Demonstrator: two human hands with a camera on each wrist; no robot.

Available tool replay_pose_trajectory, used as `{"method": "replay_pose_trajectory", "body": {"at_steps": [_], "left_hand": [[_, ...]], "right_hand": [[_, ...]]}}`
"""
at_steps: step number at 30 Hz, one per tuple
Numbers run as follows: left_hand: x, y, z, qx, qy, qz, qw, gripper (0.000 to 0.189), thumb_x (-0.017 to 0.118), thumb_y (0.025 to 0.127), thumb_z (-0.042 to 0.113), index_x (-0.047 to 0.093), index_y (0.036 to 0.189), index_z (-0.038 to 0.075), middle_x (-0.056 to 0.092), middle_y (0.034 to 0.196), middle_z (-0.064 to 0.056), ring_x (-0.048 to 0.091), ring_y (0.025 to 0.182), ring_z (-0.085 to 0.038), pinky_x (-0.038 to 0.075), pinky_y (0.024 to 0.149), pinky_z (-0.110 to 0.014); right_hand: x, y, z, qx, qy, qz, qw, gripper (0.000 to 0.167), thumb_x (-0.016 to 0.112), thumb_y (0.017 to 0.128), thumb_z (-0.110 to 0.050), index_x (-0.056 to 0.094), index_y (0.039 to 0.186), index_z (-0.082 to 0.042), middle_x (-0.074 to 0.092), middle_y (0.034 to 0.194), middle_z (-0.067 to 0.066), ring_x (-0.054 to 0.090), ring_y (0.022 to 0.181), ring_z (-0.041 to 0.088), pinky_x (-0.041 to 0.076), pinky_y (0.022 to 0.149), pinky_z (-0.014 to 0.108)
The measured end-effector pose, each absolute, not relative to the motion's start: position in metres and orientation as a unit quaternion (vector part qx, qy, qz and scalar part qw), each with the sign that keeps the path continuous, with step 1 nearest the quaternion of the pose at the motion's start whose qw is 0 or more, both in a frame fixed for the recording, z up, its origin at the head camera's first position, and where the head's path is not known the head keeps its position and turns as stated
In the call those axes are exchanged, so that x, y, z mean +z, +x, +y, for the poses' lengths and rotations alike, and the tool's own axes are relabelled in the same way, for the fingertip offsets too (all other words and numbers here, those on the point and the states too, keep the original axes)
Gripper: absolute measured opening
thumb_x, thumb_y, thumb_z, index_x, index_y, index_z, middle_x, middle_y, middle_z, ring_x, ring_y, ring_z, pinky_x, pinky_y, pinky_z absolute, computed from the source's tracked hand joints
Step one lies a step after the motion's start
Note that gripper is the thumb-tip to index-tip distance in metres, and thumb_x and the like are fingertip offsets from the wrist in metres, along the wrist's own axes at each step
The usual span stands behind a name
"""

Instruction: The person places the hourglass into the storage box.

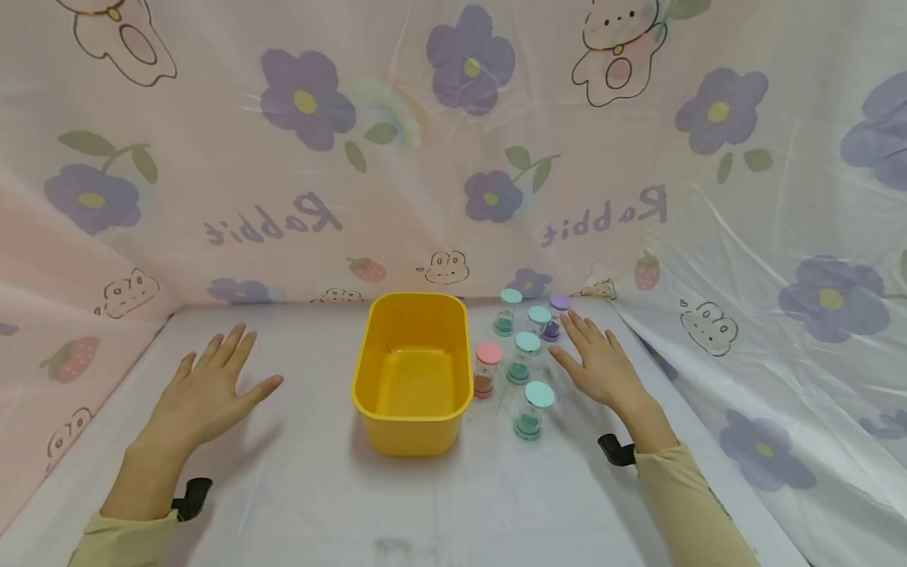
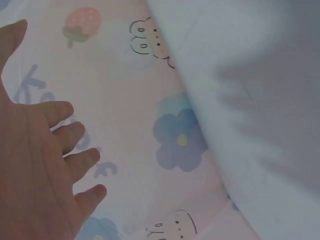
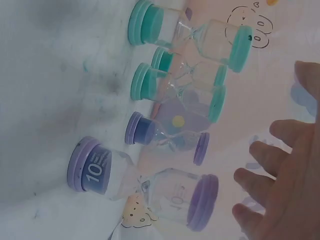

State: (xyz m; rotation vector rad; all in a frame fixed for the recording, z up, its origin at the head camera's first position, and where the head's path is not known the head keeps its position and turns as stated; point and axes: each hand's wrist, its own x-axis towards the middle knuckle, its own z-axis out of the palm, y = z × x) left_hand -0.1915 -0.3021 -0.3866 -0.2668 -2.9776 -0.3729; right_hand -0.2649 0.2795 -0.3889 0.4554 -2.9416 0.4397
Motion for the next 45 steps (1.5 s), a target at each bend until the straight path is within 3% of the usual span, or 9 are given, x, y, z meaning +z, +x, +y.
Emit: {"method": "replay_pose_trajectory", "body": {"at_steps": [8, 12, 17, 24, 31, 37, 45], "left_hand": [[-0.370, -0.186, -0.282, -0.118, -0.118, -0.981, 0.096, 0.096, 0.048, 0.103, 0.065, 0.015, 0.166, 0.001, 0.008, 0.172, -0.023, 0.014, 0.154, -0.053, 0.003, 0.124, -0.069], [-0.361, -0.182, -0.268, -0.126, -0.142, -0.976, 0.105, 0.094, 0.051, 0.103, 0.063, 0.014, 0.167, 0.004, 0.010, 0.173, -0.021, 0.015, 0.156, -0.048, 0.000, 0.127, -0.062], [-0.354, -0.177, -0.248, -0.142, -0.177, -0.966, 0.121, 0.093, 0.055, 0.102, 0.060, 0.017, 0.167, 0.005, 0.014, 0.173, -0.016, 0.015, 0.158, -0.042, 0.004, 0.129, -0.058], [-0.348, -0.172, -0.220, -0.139, -0.216, -0.957, 0.132, 0.093, 0.057, 0.101, 0.061, 0.020, 0.166, 0.006, 0.015, 0.174, -0.010, 0.018, 0.158, -0.038, 0.008, 0.130, -0.053], [-0.356, -0.168, -0.196, -0.147, -0.238, -0.953, 0.112, 0.096, 0.057, 0.099, 0.065, 0.018, 0.167, 0.009, 0.014, 0.174, -0.007, 0.015, 0.160, -0.035, 0.015, 0.129, -0.054], [-0.366, -0.170, -0.185, -0.149, -0.240, -0.954, 0.096, 0.100, 0.055, 0.097, 0.070, 0.020, 0.167, 0.007, 0.014, 0.174, -0.006, 0.016, 0.159, -0.034, 0.022, 0.126, -0.057], [-0.375, -0.172, -0.178, -0.143, -0.245, -0.954, 0.091, 0.102, 0.053, 0.096, 0.073, 0.024, 0.165, 0.004, 0.013, 0.174, -0.007, 0.018, 0.159, -0.033, 0.023, 0.127, -0.055]], "right_hand": [[-0.385, -0.256, 0.277, 0.220, 0.173, -0.953, 0.115, 0.073, 0.050, 0.109, -0.046, 0.027, 0.164, -0.004, 0.029, 0.168, 0.020, 0.028, 0.152, 0.046, 0.024, 0.122, 0.065], [-0.384, -0.247, 0.273, 0.268, 0.175, -0.938, 0.132, 0.067, 0.056, 0.107, -0.042, 0.036, 0.162, -0.009, 0.041, 0.163, 0.018, 0.043, 0.144, 0.043, 0.042, 0.111, 0.065], [-0.385, -0.235, 0.266, 0.320, 0.221, -0.905, 0.174, 0.052, 0.067, 0.103, -0.021, 0.052, 0.150, -0.005, 0.057, 0.147, 0.017, 0.062, 0.125, 0.038, 0.057, 0.096, 0.057], [-0.394, -0.223, 0.259, 0.355, 0.266, -0.879, 0.176, 0.043, 0.071, 0.098, -0.006, 0.061, 0.140, -0.004, 0.065, 0.136, 0.014, 0.068, 0.115, 0.034, 0.060, 0.091, 0.051], [-0.410, -0.212, 0.256, 0.364, 0.283, -0.877, 0.137, 0.043, 0.074, 0.097, -0.009, 0.063, 0.138, -0.006, 0.066, 0.134, 0.011, 0.068, 0.114, 0.036, 0.062, 0.090, 0.044], [-0.420, -0.207, 0.254, 0.365, 0.284, -0.878, 0.122, 0.044, 0.078, 0.095, -0.013, 0.065, 0.137, -0.007, 0.066, 0.135, 0.012, 0.068, 0.113, 0.027, 0.063, 0.089, 0.036], [-0.427, -0.205, 0.253, 0.383, 0.288, -0.871, 0.112, 0.047, 0.080, 0.092, -0.011, 0.064, 0.136, -0.008, 0.067, 0.130, 0.011, 0.065, 0.113, 0.014, 0.063, 0.086, 0.030]]}}
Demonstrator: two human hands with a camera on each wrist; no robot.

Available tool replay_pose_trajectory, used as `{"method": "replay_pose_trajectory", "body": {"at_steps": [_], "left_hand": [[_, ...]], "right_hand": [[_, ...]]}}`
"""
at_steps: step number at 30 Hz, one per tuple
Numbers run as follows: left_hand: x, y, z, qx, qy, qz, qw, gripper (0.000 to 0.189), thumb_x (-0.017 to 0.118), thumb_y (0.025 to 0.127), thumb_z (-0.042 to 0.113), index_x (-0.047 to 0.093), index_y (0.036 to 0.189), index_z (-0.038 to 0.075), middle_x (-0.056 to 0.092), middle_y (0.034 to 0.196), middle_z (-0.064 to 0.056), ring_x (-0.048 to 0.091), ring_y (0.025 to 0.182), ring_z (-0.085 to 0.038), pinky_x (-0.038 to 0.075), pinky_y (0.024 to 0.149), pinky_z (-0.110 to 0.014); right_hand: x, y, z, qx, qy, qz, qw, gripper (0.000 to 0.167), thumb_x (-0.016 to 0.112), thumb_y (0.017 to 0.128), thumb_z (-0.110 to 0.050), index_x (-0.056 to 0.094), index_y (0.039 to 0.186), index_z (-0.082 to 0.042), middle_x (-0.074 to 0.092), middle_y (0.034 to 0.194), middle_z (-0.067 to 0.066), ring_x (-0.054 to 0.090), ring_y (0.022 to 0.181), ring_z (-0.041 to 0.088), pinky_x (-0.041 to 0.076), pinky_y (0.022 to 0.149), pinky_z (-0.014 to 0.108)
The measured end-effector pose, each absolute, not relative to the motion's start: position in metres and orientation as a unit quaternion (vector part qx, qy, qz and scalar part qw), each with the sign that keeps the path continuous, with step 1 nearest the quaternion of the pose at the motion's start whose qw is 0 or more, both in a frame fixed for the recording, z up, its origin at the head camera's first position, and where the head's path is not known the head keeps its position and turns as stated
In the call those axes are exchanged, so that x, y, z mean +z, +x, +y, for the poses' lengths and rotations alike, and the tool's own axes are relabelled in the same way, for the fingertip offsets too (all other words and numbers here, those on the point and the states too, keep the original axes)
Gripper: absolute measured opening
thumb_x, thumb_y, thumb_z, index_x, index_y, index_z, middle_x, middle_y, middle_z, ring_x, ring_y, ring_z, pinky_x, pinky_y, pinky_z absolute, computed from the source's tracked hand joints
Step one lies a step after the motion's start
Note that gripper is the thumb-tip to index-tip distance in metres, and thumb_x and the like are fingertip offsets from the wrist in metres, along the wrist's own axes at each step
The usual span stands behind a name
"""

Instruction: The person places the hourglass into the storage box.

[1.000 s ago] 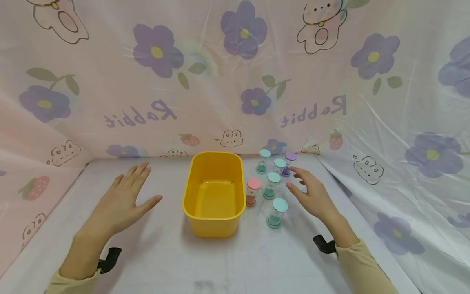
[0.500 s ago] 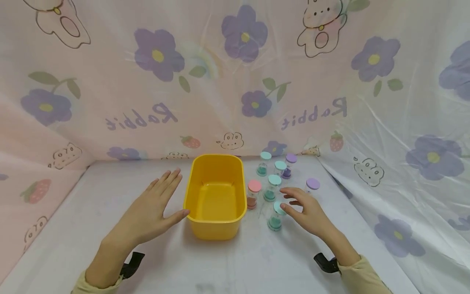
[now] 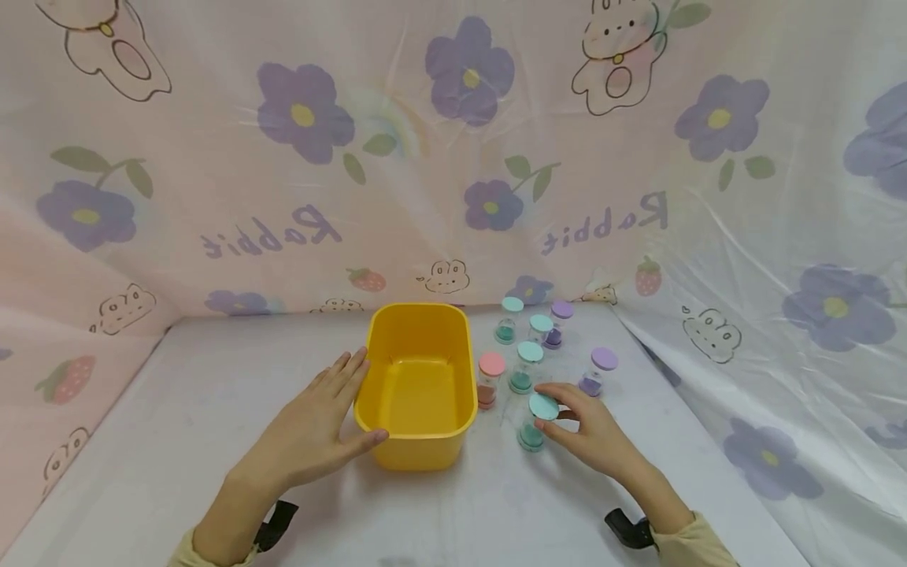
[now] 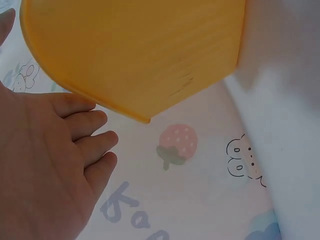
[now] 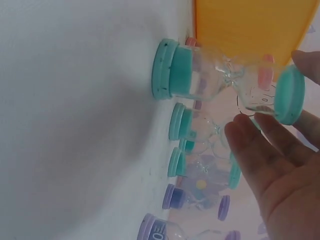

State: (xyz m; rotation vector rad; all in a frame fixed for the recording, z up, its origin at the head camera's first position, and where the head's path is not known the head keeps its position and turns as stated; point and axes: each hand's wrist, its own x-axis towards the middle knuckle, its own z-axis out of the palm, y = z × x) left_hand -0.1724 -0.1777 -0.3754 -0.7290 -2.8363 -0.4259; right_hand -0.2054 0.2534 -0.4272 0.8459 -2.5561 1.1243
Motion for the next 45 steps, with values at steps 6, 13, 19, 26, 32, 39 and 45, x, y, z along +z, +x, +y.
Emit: {"method": "replay_pose_trajectory", "body": {"at_steps": [6, 13, 19, 26, 32, 39, 45], "left_hand": [[-0.379, -0.172, -0.175, -0.141, -0.241, -0.956, 0.086, 0.100, 0.056, 0.097, 0.069, 0.024, 0.164, 0.002, 0.013, 0.173, -0.009, 0.019, 0.158, -0.035, 0.024, 0.127, -0.054], [-0.380, -0.171, -0.175, -0.147, -0.239, -0.956, 0.086, 0.099, 0.057, 0.097, 0.068, 0.026, 0.164, 0.001, 0.016, 0.173, -0.010, 0.020, 0.158, -0.033, 0.023, 0.127, -0.053], [-0.379, -0.173, -0.174, -0.147, -0.241, -0.956, 0.085, 0.101, 0.053, 0.097, 0.071, 0.024, 0.164, 0.002, 0.015, 0.173, -0.010, 0.019, 0.159, -0.033, 0.022, 0.127, -0.053], [-0.378, -0.175, -0.174, -0.152, -0.241, -0.955, 0.083, 0.103, 0.051, 0.096, 0.074, 0.025, 0.164, 0.002, 0.017, 0.173, -0.011, 0.019, 0.159, -0.033, 0.024, 0.127, -0.055], [-0.379, -0.173, -0.176, -0.151, -0.239, -0.956, 0.084, 0.103, 0.052, 0.096, 0.074, 0.025, 0.164, 0.002, 0.017, 0.173, -0.011, 0.019, 0.159, -0.032, 0.022, 0.127, -0.054], [-0.379, -0.173, -0.176, -0.147, -0.241, -0.956, 0.085, 0.103, 0.050, 0.096, 0.075, 0.025, 0.164, 0.002, 0.015, 0.173, -0.010, 0.019, 0.159, -0.033, 0.023, 0.127, -0.055], [-0.379, -0.173, -0.175, -0.147, -0.240, -0.956, 0.082, 0.103, 0.049, 0.096, 0.076, 0.025, 0.164, 0.002, 0.016, 0.173, -0.011, 0.019, 0.159, -0.033, 0.023, 0.127, -0.055]], "right_hand": [[-0.433, -0.202, 0.252, 0.403, 0.289, -0.862, 0.110, 0.045, 0.079, 0.093, -0.010, 0.064, 0.135, -0.006, 0.069, 0.124, 0.005, 0.066, 0.107, 0.009, 0.064, 0.083, 0.029], [-0.435, -0.202, 0.251, 0.416, 0.287, -0.856, 0.112, 0.044, 0.079, 0.093, -0.006, 0.064, 0.133, 0.004, 0.070, 0.119, 0.006, 0.066, 0.102, 0.007, 0.064, 0.082, 0.027], [-0.429, -0.203, 0.248, 0.416, 0.284, -0.854, 0.129, 0.043, 0.079, 0.091, -0.005, 0.065, 0.132, 0.001, 0.070, 0.120, 0.006, 0.067, 0.101, 0.007, 0.064, 0.081, 0.031], [-0.415, -0.207, 0.241, 0.419, 0.297, -0.841, 0.172, 0.045, 0.080, 0.088, 0.002, 0.067, 0.131, 0.000, 0.071, 0.121, 0.007, 0.067, 0.097, 0.008, 0.063, 0.080, 0.026], [-0.398, -0.213, 0.230, 0.436, 0.325, -0.814, 0.204, 0.050, 0.080, 0.085, 0.009, 0.067, 0.132, 0.000, 0.070, 0.121, 0.011, 0.066, 0.095, 0.008, 0.062, 0.079, 0.020], [-0.373, -0.221, 0.215, 0.460, 0.361, -0.774, 0.244, 0.056, 0.078, 0.079, 0.019, 0.066, 0.132, 0.005, 0.068, 0.119, 0.020, 0.064, 0.096, 0.010, 0.060, 0.082, 0.017], [-0.350, -0.230, 0.204, 0.471, 0.377, -0.755, 0.257, 0.054, 0.075, 0.080, 0.020, 0.065, 0.131, 0.007, 0.068, 0.115, 0.020, 0.064, 0.097, 0.009, 0.060, 0.083, 0.018]]}}
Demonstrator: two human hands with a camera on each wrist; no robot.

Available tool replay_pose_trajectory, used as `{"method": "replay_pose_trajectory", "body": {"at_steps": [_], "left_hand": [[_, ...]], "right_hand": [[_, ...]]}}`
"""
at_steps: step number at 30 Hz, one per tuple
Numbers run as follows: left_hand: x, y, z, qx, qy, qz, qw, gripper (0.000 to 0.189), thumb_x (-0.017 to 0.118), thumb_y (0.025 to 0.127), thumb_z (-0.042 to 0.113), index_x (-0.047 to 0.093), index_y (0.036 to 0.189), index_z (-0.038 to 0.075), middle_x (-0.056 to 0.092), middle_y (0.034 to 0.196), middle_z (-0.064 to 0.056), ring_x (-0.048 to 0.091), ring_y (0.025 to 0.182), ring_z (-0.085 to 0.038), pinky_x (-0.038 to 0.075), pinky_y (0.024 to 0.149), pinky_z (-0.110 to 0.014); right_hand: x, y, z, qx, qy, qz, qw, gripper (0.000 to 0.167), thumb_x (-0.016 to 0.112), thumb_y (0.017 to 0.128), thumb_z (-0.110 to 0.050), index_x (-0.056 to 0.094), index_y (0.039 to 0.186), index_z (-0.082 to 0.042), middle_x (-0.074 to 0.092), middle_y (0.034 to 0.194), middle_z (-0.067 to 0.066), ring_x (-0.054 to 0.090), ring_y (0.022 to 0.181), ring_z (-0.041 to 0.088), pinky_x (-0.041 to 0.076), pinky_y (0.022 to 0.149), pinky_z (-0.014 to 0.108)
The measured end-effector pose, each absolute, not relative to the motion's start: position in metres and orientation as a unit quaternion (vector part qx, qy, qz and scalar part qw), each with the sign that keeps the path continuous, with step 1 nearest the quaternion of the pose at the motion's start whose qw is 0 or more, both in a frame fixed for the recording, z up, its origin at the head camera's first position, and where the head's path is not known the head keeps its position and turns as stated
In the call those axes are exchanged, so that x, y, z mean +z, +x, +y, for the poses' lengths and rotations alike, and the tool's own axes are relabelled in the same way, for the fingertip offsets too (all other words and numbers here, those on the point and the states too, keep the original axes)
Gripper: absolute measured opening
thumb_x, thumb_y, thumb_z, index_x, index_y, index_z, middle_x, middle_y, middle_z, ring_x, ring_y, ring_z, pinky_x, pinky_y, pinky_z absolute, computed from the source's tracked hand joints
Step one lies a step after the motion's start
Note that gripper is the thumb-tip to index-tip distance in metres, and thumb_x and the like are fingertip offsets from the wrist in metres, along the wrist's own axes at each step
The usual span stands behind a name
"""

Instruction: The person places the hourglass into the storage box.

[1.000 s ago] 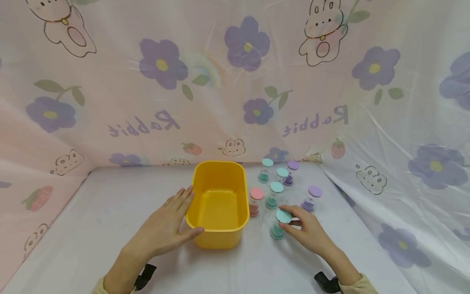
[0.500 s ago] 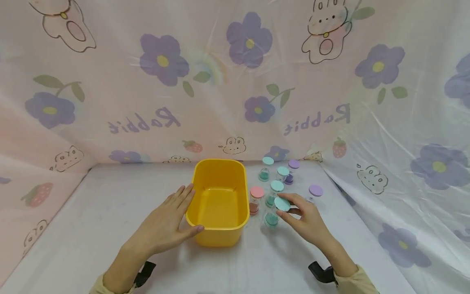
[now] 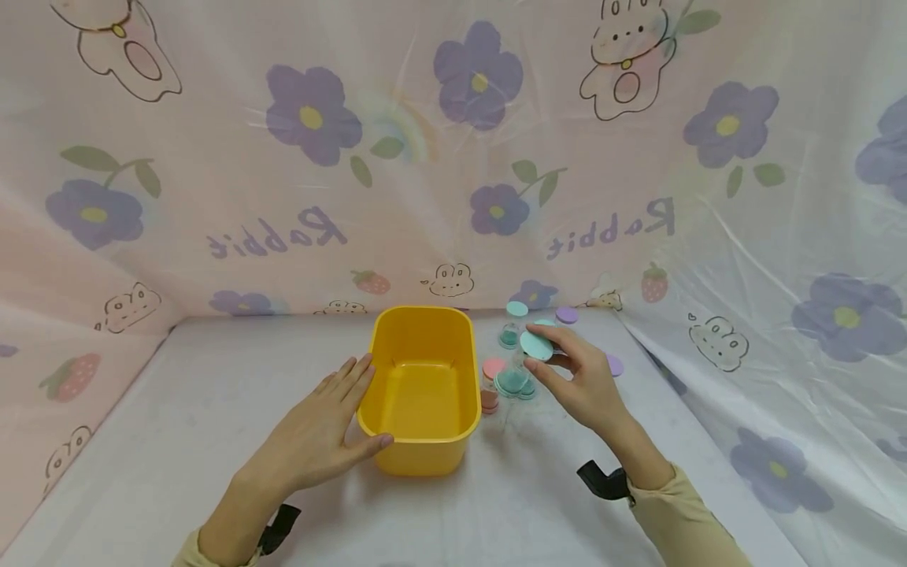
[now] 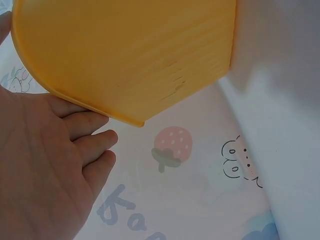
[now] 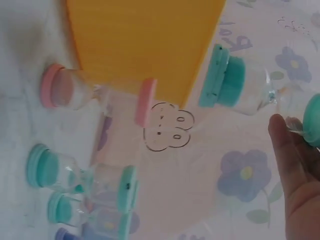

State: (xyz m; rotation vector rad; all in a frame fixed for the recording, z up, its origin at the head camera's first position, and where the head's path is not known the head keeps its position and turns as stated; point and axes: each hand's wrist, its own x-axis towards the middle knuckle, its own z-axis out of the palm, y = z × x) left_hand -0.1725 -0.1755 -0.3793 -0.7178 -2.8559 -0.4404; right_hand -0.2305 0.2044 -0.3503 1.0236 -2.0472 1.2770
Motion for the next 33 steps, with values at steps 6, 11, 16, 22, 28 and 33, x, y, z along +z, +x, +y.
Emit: {"method": "replay_pose_trajectory", "body": {"at_steps": [6, 11, 16, 22, 28, 33], "left_hand": [[-0.379, -0.173, -0.176, -0.142, -0.244, -0.955, 0.090, 0.103, 0.051, 0.097, 0.074, 0.026, 0.164, 0.001, 0.017, 0.173, -0.012, 0.020, 0.159, -0.033, 0.023, 0.127, -0.055], [-0.379, -0.175, -0.177, -0.140, -0.248, -0.954, 0.098, 0.102, 0.052, 0.097, 0.073, 0.027, 0.163, 0.000, 0.019, 0.172, -0.013, 0.022, 0.158, -0.034, 0.024, 0.127, -0.054], [-0.380, -0.174, -0.176, -0.142, -0.247, -0.954, 0.091, 0.102, 0.051, 0.097, 0.074, 0.026, 0.164, 0.001, 0.019, 0.173, -0.012, 0.020, 0.158, -0.033, 0.023, 0.127, -0.055], [-0.379, -0.173, -0.176, -0.145, -0.243, -0.955, 0.086, 0.103, 0.051, 0.096, 0.074, 0.025, 0.164, 0.001, 0.018, 0.173, -0.012, 0.019, 0.159, -0.032, 0.023, 0.127, -0.054], [-0.379, -0.175, -0.176, -0.145, -0.245, -0.955, 0.086, 0.103, 0.050, 0.096, 0.075, 0.025, 0.164, 0.001, 0.018, 0.172, -0.012, 0.019, 0.159, -0.032, 0.023, 0.127, -0.054], [-0.380, -0.175, -0.176, -0.146, -0.246, -0.954, 0.087, 0.101, 0.053, 0.097, 0.072, 0.026, 0.164, 0.001, 0.019, 0.172, -0.012, 0.019, 0.159, -0.032, 0.023, 0.127, -0.054]], "right_hand": [[-0.329, -0.243, 0.192, 0.474, 0.396, -0.744, 0.256, 0.052, 0.072, 0.083, 0.020, 0.065, 0.133, 0.006, 0.069, 0.118, 0.020, 0.065, 0.098, 0.011, 0.060, 0.085, 0.020], [-0.318, -0.255, 0.178, 0.475, 0.405, -0.743, 0.242, 0.050, 0.073, 0.085, 0.018, 0.064, 0.133, 0.007, 0.068, 0.121, 0.020, 0.064, 0.101, 0.014, 0.060, 0.087, 0.021], [-0.313, -0.266, 0.163, 0.470, 0.406, -0.750, 0.228, 0.048, 0.076, 0.087, 0.012, 0.064, 0.133, 0.007, 0.068, 0.122, 0.018, 0.065, 0.100, 0.017, 0.061, 0.086, 0.024], [-0.311, -0.278, 0.145, 0.456, 0.417, -0.757, 0.211, 0.046, 0.077, 0.088, 0.008, 0.065, 0.133, 0.004, 0.069, 0.123, 0.015, 0.068, 0.100, 0.021, 0.063, 0.085, 0.028], [-0.319, -0.293, 0.127, 0.466, 0.429, -0.755, 0.172, 0.046, 0.076, 0.091, 0.004, 0.065, 0.135, 0.001, 0.069, 0.123, 0.016, 0.070, 0.101, 0.025, 0.063, 0.086, 0.032], [-0.325, -0.304, 0.113, 0.453, 0.426, -0.771, 0.137, 0.045, 0.078, 0.092, -0.003, 0.065, 0.136, 0.000, 0.068, 0.123, 0.015, 0.070, 0.103, 0.026, 0.063, 0.087, 0.032]]}}
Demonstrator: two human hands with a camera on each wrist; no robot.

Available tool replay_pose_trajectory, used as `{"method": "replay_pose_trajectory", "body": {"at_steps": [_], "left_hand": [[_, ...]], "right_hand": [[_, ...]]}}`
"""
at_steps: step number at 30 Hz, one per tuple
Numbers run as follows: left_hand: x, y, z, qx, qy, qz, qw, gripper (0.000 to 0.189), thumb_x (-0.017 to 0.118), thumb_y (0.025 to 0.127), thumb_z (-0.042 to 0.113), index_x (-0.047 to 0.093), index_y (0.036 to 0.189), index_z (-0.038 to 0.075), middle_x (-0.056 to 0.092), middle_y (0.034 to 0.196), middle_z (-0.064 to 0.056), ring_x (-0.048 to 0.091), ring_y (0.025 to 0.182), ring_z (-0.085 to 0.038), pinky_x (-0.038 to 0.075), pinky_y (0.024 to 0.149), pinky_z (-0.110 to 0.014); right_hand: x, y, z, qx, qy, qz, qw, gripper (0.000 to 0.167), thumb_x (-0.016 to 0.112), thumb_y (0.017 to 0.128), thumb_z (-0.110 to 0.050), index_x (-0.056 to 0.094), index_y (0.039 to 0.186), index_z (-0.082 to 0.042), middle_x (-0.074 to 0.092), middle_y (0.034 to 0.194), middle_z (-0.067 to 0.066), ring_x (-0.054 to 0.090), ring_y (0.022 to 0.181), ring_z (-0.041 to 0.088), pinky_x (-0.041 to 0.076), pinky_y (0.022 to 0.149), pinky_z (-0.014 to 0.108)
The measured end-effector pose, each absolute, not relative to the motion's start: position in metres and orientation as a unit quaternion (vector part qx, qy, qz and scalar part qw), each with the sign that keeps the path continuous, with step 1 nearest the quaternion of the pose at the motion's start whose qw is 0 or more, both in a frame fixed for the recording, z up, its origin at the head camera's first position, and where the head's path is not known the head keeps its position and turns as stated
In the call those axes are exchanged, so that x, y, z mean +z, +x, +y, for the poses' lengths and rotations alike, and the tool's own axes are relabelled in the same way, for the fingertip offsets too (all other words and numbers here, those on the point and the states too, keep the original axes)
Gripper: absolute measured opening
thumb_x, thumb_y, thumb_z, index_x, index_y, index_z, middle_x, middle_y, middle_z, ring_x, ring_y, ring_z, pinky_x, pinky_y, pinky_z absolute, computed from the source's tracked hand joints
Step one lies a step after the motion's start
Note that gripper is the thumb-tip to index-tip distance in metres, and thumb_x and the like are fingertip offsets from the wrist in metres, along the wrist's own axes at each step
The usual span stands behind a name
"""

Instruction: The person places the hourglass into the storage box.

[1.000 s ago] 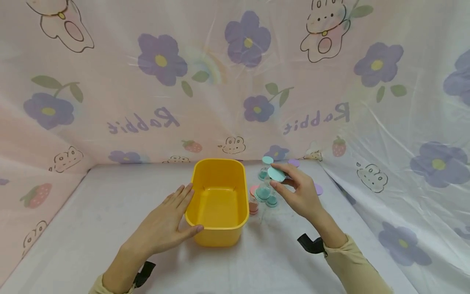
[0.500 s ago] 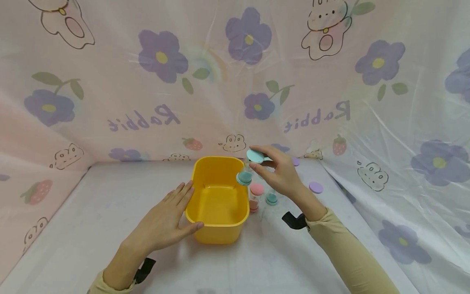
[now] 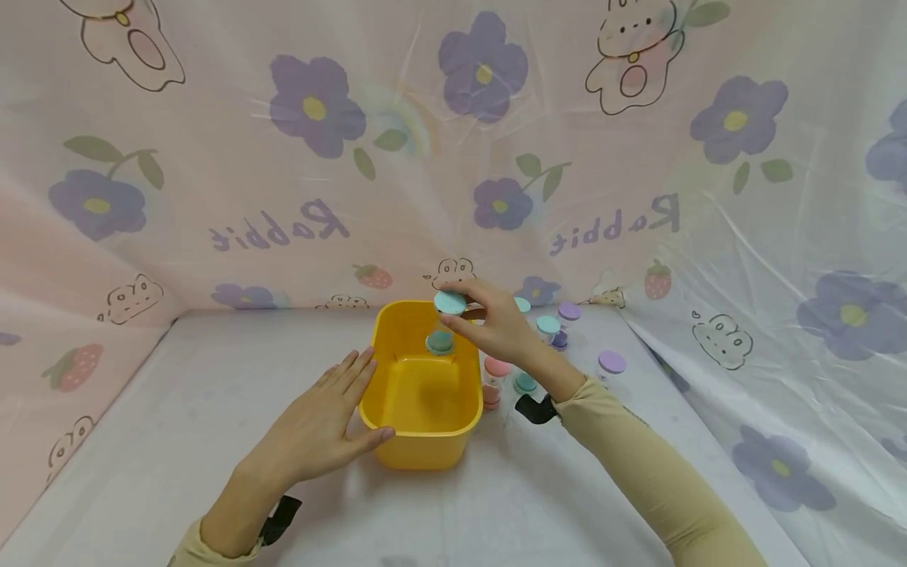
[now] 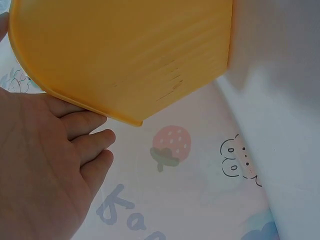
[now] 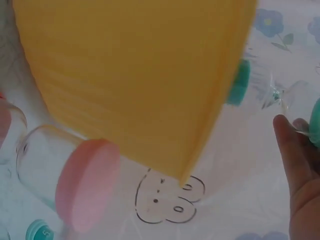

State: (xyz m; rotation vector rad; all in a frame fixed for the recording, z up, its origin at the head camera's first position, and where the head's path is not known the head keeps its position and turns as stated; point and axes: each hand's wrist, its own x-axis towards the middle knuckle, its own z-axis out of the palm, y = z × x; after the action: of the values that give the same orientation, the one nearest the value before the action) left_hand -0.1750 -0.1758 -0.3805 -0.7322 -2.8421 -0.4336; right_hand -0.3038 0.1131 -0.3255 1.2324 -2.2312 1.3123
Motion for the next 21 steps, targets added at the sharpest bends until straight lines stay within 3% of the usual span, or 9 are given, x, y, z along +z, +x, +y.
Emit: {"method": "replay_pose_trajectory", "body": {"at_steps": [8, 21], "left_hand": [[-0.381, -0.175, -0.176, -0.144, -0.246, -0.955, 0.086, 0.101, 0.051, 0.097, 0.073, 0.026, 0.164, 0.002, 0.019, 0.173, -0.012, 0.019, 0.159, -0.033, 0.022, 0.127, -0.054], [-0.381, -0.175, -0.177, -0.148, -0.249, -0.953, 0.091, 0.101, 0.051, 0.097, 0.074, 0.028, 0.163, 0.001, 0.019, 0.172, -0.012, 0.020, 0.158, -0.033, 0.024, 0.126, -0.054]], "right_hand": [[-0.335, -0.325, 0.093, 0.408, 0.424, -0.804, 0.082, 0.044, 0.079, 0.094, -0.013, 0.066, 0.133, 0.000, 0.069, 0.123, 0.012, 0.071, 0.110, 0.024, 0.060, 0.094, 0.030], [-0.346, -0.355, 0.068, 0.304, 0.407, -0.861, -0.013, 0.043, 0.079, 0.094, -0.021, 0.067, 0.131, -0.003, 0.069, 0.124, 0.007, 0.070, 0.108, 0.020, 0.059, 0.094, 0.025]]}}
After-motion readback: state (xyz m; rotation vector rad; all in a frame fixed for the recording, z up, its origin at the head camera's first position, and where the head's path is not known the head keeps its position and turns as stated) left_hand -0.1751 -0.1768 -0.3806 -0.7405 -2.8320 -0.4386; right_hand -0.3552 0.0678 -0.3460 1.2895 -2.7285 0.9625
